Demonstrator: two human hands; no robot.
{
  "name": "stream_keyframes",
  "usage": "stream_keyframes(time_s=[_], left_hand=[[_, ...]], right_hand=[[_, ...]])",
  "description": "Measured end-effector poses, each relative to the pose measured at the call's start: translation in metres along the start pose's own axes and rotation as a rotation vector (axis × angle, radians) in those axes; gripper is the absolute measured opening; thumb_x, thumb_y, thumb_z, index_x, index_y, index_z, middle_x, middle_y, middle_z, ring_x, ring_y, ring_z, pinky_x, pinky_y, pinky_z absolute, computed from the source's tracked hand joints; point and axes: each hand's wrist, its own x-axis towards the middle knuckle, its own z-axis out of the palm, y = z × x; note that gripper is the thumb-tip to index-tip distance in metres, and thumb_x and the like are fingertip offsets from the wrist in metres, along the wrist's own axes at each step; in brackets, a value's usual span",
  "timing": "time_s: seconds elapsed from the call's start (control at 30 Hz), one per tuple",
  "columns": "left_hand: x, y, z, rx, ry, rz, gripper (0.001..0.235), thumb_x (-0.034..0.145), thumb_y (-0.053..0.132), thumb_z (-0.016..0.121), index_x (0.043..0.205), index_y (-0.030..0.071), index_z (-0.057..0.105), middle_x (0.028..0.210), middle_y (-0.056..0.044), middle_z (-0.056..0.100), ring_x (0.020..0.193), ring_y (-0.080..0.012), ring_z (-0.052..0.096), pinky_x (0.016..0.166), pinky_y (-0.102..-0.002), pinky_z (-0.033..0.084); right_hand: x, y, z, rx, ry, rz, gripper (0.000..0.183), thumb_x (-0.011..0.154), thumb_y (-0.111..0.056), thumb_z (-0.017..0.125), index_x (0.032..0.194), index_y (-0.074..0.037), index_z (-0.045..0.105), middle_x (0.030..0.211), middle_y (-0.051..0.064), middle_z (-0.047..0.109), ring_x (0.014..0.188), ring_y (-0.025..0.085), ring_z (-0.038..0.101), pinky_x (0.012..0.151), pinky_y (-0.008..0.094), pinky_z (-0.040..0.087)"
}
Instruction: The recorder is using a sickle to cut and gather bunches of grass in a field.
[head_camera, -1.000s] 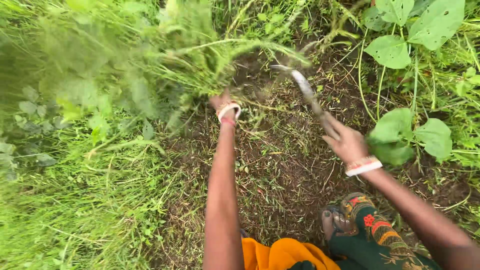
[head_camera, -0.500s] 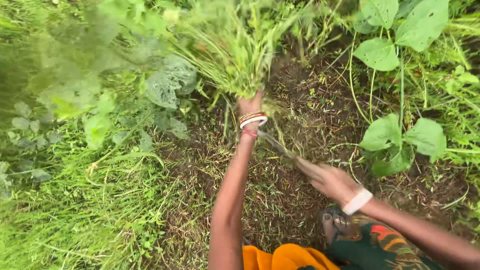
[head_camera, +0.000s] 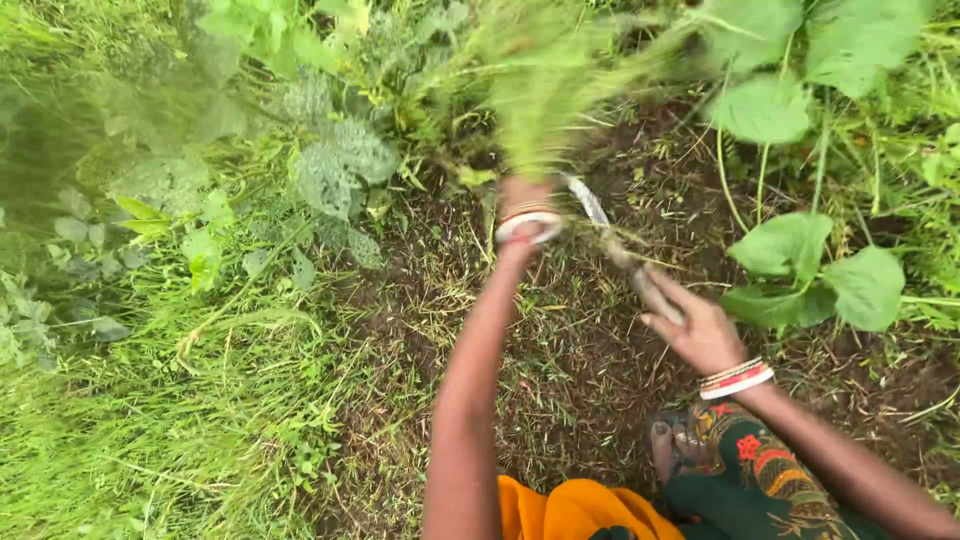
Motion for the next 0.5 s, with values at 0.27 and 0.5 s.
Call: stream_keyframes(time_s=[0.27,0.5], left_hand=[[0.044,-0.041,-0.182,-0.002,0.529,-0.279,0.052,0.088,0.038,0.073,0.120,0.000,0.058,0.115,-0.019,0.066,0.098,-0.0277,0.064,0.086,-0.037,0.051],[0.092,0.121,-0.208,0.166,0.617,-0.252,0.041,0.076,0.022,0.086,0.098,-0.006,0.066,0.093,-0.020,0.073,0.079,-0.0306,0.069,0.073,-0.040,0.055]], right_hand=[[0.015,0.034,0.012,0.109,-0.044,0.086,0.078,0.082,-0.024,0.076,0.153,-0.030,0.043,0.133,0.008,0.068,0.105,0.023,0.073,0.092,0.037,0.056],[0.048,0.039,0.025,0.338,-0.044,-0.091,0.079,0.080,-0.014,0.079,0.152,-0.021,0.046,0.140,0.007,0.064,0.119,0.017,0.064,0.098,0.032,0.051]])
